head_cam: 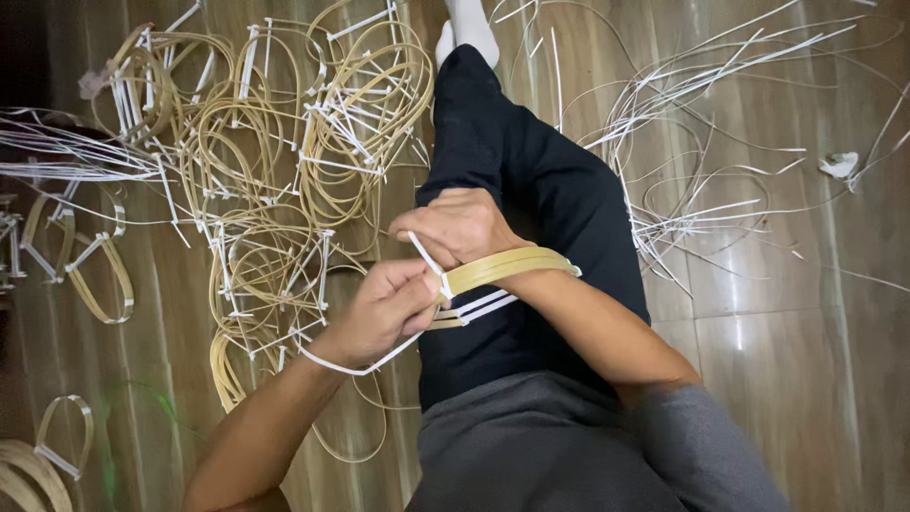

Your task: The person sits on the floor and assembles small bamboo frames by wrapping white plastic ties around the joints. They use scissors to trim the excess tie material after securing each frame.

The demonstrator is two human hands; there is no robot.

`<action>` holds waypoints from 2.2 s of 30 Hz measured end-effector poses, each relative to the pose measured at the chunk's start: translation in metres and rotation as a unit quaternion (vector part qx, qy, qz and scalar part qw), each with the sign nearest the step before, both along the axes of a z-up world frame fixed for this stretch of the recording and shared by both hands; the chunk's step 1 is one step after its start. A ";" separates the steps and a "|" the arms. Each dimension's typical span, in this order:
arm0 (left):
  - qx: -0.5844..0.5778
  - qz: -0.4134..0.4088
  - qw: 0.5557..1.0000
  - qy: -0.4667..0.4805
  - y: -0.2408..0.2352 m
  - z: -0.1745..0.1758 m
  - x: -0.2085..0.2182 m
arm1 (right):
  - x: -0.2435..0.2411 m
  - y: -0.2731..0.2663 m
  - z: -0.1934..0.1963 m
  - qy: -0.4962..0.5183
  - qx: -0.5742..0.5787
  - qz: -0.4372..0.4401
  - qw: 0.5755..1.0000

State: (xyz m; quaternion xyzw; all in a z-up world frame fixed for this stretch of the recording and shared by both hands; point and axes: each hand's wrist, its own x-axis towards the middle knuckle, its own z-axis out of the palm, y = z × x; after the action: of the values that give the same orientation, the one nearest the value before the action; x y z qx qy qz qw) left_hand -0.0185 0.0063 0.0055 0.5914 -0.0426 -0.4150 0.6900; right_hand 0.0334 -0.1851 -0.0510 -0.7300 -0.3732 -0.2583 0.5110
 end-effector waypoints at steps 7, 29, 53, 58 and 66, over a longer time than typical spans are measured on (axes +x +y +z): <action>-0.011 0.019 0.996 -0.089 -0.010 0.020 0.010 | -0.013 0.009 0.003 0.153 0.092 -0.007 0.984; 0.288 -0.048 0.660 -0.692 -0.007 -0.029 -0.001 | -0.066 -0.024 0.064 0.332 0.083 0.026 0.939; 0.164 0.124 0.877 -0.435 0.013 -0.024 -0.007 | -0.063 -0.016 -0.013 0.210 0.110 0.118 0.964; 0.074 0.192 0.949 -0.240 0.015 -0.026 -0.005 | -0.060 -0.007 -0.013 0.225 0.148 0.130 0.954; 0.156 0.262 0.911 -0.277 0.036 -0.060 0.035 | -0.071 0.010 -0.029 0.321 0.236 0.109 0.911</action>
State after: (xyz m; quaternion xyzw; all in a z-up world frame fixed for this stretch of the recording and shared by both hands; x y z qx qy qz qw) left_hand 0.0165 0.0419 -0.0547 0.7727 -0.0100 -0.0402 0.6334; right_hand -0.0377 -0.1752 -0.0801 -0.5868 -0.1942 -0.0335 0.7854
